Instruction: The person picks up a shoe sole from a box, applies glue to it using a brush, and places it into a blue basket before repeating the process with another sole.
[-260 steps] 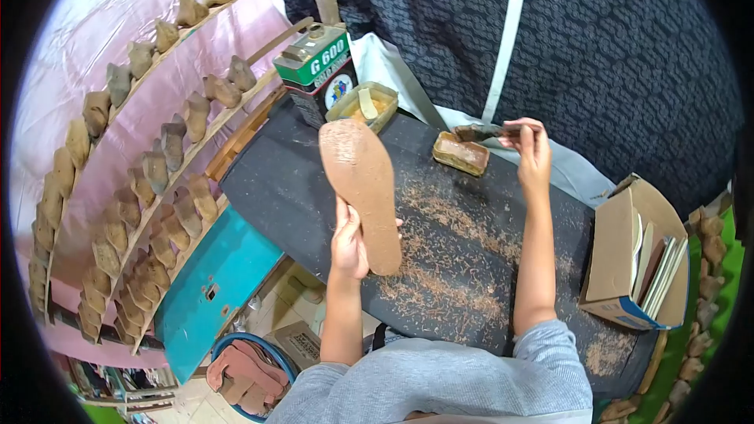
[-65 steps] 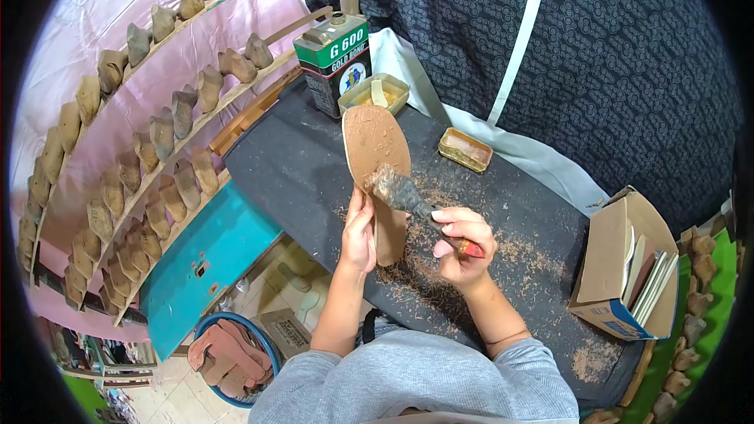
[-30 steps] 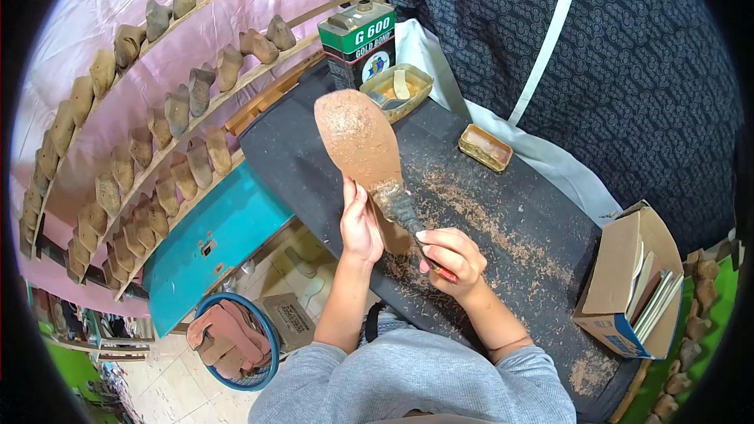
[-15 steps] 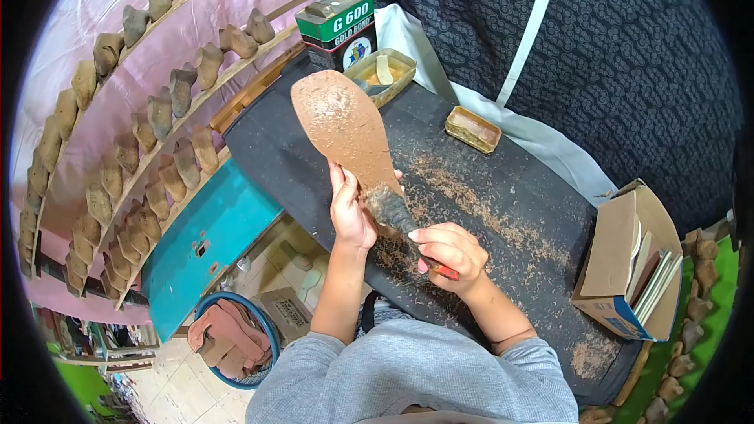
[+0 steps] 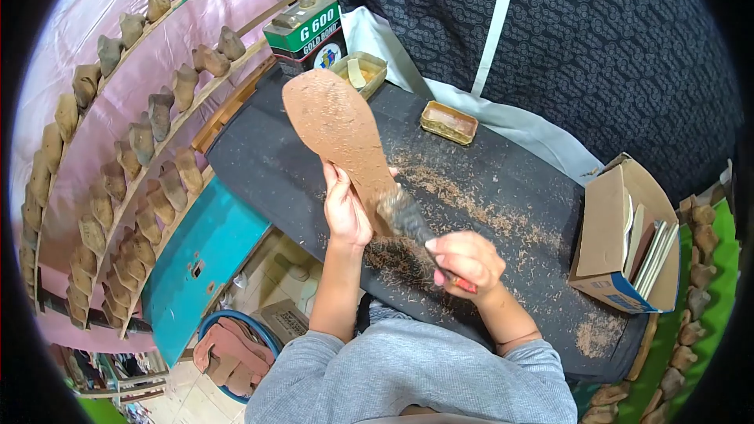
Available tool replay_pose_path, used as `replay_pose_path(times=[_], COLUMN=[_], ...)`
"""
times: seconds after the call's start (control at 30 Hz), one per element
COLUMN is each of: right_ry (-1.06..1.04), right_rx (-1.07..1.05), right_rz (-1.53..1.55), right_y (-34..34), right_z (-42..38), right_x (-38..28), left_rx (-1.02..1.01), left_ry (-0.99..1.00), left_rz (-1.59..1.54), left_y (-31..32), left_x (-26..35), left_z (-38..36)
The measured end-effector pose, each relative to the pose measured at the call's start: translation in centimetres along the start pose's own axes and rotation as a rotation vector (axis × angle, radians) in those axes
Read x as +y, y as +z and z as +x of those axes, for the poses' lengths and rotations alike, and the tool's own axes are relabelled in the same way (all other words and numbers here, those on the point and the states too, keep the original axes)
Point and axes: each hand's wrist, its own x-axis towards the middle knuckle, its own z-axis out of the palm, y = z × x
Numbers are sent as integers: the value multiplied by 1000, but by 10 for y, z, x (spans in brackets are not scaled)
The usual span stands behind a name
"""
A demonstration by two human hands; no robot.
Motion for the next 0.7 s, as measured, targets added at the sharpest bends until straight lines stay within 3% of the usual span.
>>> replay_pose_path(times=[0.03, 0.13, 0.2, 0.3, 0.43, 0.47, 0.53, 0.7], right_ry=[-16, -40, -46, -20, 57, 69, 83, 8], right_rx=[53, 108, 121, 48, -37, -15, 12, 94], right_rz=[-33, -107, -115, -62, 0, 12, 18, -99], right_y=[0, -4, -2, -2, -9, -9, -11, -16], right_z=[7, 18, 10, -11, -19, -18, -12, 19], right_x=[3, 9, 10, 3, -8, -7, -5, 7], left_rx=[176, 258, 254, 145, -18, -19, 211, 157], left_ry=[-9, -12, -6, -32, -47, -49, -52, -98], left_rz=[20, -194, -179, 129, 120, 121, 135, 145], left_y=[6, 23, 25, 16, 3, 3, 13, 23], left_x=[-6, -14, -15, -6, -2, -4, -9, -13], left_z=[-2, -6, -5, 0, -2, -3, -3, -8])
